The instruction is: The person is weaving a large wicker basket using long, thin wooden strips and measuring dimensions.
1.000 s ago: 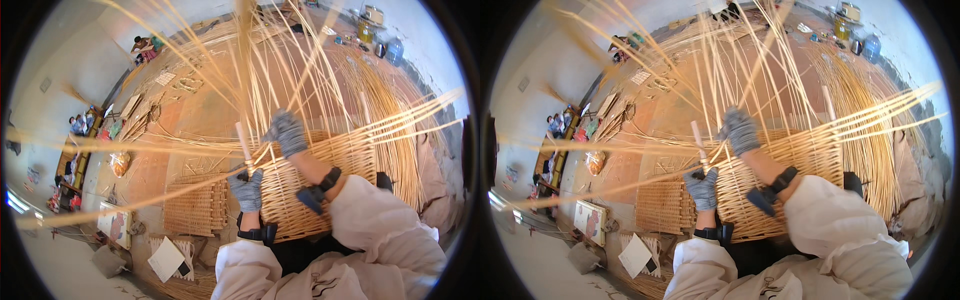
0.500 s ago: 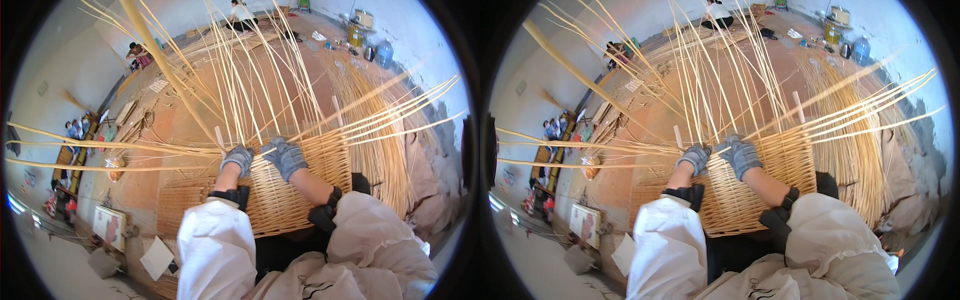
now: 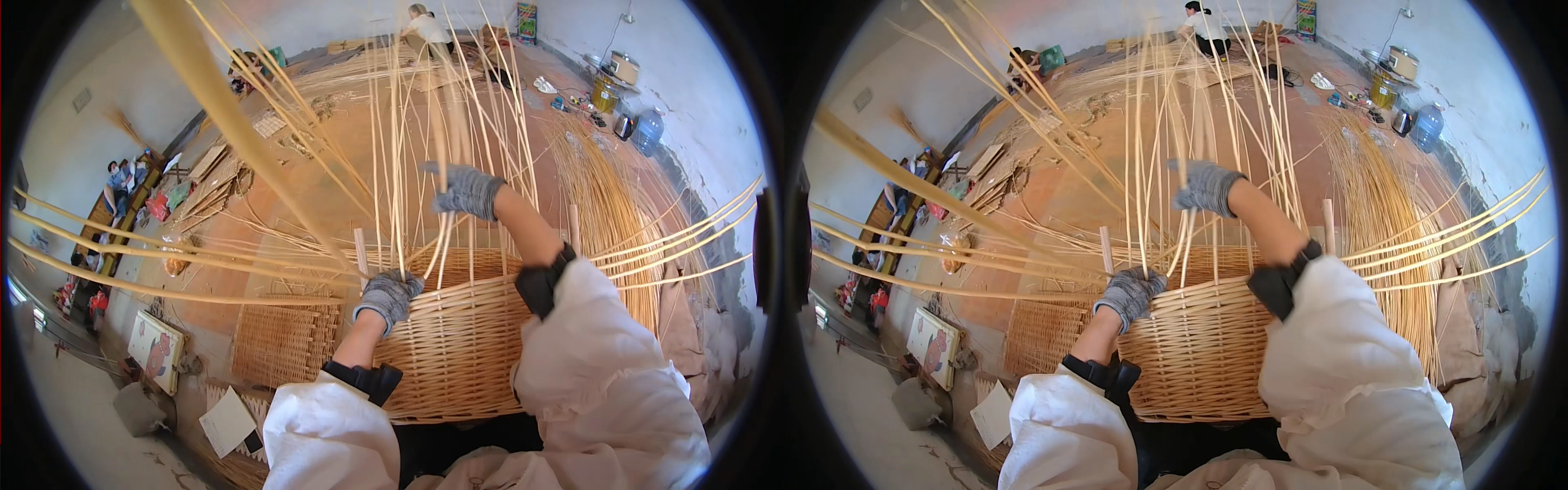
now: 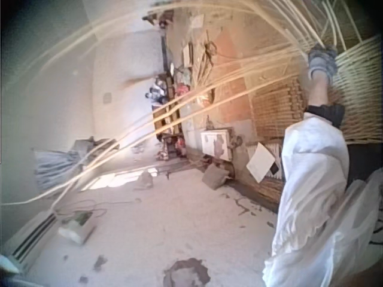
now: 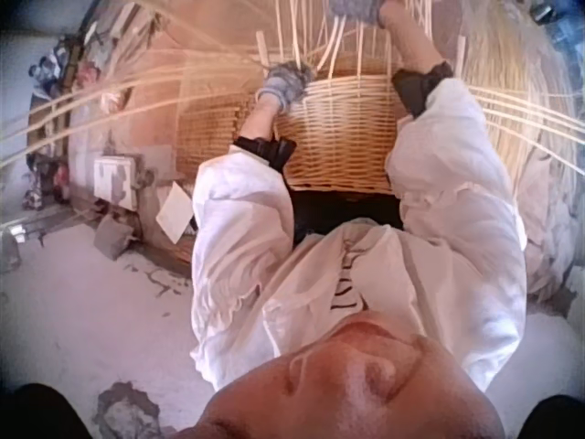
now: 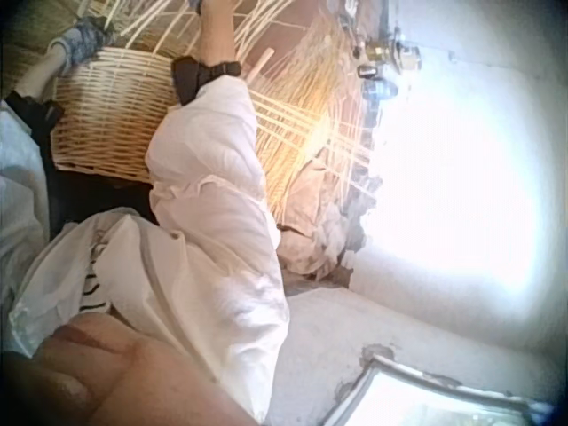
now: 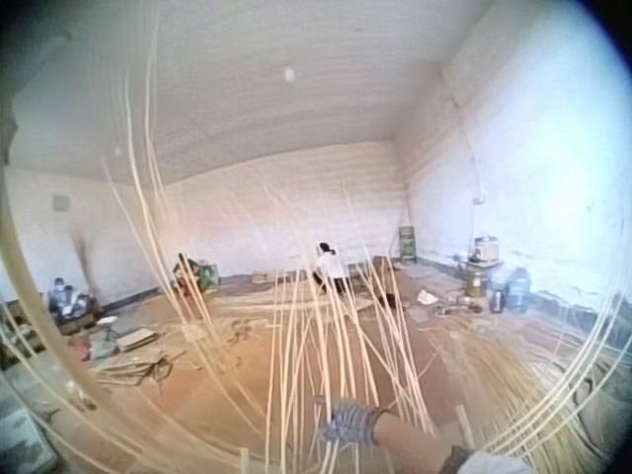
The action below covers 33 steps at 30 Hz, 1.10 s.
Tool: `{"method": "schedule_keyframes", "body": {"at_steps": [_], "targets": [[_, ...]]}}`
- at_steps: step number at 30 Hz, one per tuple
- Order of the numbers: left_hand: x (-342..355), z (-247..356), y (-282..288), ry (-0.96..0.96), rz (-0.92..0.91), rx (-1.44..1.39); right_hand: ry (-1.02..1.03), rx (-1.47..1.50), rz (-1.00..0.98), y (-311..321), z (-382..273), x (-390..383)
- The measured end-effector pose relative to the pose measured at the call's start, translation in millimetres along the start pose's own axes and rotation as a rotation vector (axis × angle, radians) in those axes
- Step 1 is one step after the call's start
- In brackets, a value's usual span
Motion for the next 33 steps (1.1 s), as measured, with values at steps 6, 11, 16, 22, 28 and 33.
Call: {"method": "schedule_keyframes", "body": {"at_steps": [6, 11, 16, 22, 28, 33], "targets": [[0.9, 6.0, 6.5, 0.074, -0.007, -0.105, 0.084, -0.106, 0.933, -31.4, 36.7, 20.9], [-1.7, -9.1, 7.2, 0.147, -0.088, -0.121, 0.188, 1.751, 0.514, -82.1, 30.6, -114.6], [5.4, 43.9, 11.7, 0.253, 0.044, -0.382, 0.301, 1.811, 0.378, -80.1, 56.4, -102.5], [11.4, 88.1, 31.5, 0.349, -0.107, 0.241, 0.069, 1.338, 0.497, -81.7, 59.5, -125.3], [25.9, 78.0, -2.0, -0.203, 0.111, -0.071, 0.038, 1.300, 0.598, -31.3, 106.5, -175.0], [32.4, 98.2, -25.3, 0.158, -0.039, -0.301, 0.008, -0.181, 0.598, 40.6, 47.9, -87.8]]}}
Point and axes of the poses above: each hand's wrist, its own x-axis towards the middle knuckle, its own y-axis out of the back of the hand, z = x × y, the point moved 1 cm from there along x, towards the middle knuckle, and after that the axes turned 12 degrees about -y, right-handed, at the moved point
